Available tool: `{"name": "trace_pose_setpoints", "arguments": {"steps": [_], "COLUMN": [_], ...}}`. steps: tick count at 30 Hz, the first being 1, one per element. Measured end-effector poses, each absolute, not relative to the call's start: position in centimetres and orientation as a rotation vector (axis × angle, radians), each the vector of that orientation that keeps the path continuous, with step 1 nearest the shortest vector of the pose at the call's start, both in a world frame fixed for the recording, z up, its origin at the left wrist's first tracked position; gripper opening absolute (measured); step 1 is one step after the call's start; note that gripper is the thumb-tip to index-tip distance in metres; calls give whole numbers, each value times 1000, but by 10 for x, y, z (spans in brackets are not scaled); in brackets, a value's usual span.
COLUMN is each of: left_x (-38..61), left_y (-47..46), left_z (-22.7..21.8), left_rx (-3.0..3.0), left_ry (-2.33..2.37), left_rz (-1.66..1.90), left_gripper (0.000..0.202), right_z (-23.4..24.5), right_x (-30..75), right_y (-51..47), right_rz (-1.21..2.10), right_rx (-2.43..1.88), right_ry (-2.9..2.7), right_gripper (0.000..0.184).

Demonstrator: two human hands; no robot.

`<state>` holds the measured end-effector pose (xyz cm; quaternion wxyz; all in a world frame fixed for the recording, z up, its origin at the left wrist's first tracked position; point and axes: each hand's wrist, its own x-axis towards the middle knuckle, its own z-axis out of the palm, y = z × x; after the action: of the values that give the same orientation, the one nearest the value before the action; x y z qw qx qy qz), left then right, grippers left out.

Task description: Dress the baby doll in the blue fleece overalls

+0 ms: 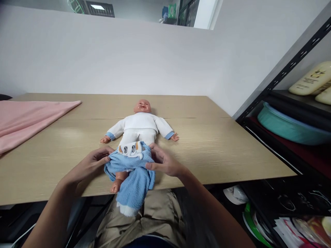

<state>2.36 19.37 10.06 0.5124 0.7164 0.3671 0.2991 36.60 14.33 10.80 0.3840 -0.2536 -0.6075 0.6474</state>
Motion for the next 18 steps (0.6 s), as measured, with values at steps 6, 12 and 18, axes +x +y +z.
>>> {"name": "trace_pose_setpoints", "arguments": {"steps": [6, 12, 18], "left_x": [51, 94, 100], "left_y": [201, 218, 233], "left_z": [147, 190, 183], "left_rx": [2021, 2029, 1885], "left_ry": [857, 666, 418], "left_rz": [843, 300, 242], "left_gripper": [72, 46, 40], "right_z": [112, 152, 157], "right_x": [339, 347, 378], "right_y": [134, 121, 118], "right_rz": [1625, 1372, 1183], "right_rx": [-621, -907, -1066], "right_ry": [-1506, -1739, -1755], "right_gripper": [53, 43, 35]}}
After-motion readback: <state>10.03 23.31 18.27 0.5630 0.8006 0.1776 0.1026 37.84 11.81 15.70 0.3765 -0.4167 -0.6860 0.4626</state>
